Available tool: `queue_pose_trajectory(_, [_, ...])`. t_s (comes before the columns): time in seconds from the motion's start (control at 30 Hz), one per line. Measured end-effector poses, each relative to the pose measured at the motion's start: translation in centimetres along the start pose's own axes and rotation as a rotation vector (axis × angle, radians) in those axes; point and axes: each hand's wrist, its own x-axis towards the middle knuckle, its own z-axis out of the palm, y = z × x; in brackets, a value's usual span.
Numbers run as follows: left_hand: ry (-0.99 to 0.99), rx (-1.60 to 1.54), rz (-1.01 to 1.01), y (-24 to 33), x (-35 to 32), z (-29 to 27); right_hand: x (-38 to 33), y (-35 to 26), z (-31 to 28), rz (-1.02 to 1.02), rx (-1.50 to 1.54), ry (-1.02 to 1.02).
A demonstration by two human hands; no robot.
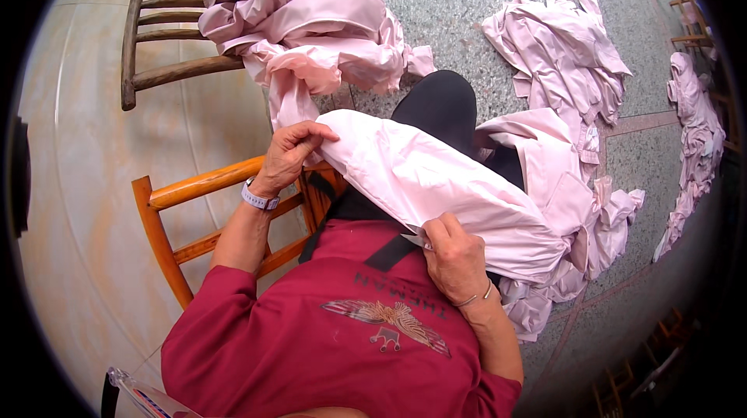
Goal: The person trims loose threads from a light pink garment using small shears.
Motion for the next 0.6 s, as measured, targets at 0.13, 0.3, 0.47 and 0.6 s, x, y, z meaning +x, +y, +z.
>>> queue_pose_trajectory(0.13, [-0.006,-0.024,0.001,-0.2,-0.6,-0.1,0.0,0.0,-0.3,-0.005,0.004,-0.011])
queue_pose_trajectory(0.3, [0.022,0.051,-0.017,-0.2,-0.5,-0.4,0.4,-0.6,-1.3,-0.066,-0.06,0.054])
queue_pose_trajectory(0.47, [0.112,0.188,0.179,1.5,0.8,0.6,1.0,-1.1,-2.1,-0.118,-0.109,0.153])
queue_pose_trajectory(0.6, [0.268,0.546,0.336,3.2,1.7,2.4,1.5,-0.4,-2.1,-0.068,-0.056,0.22])
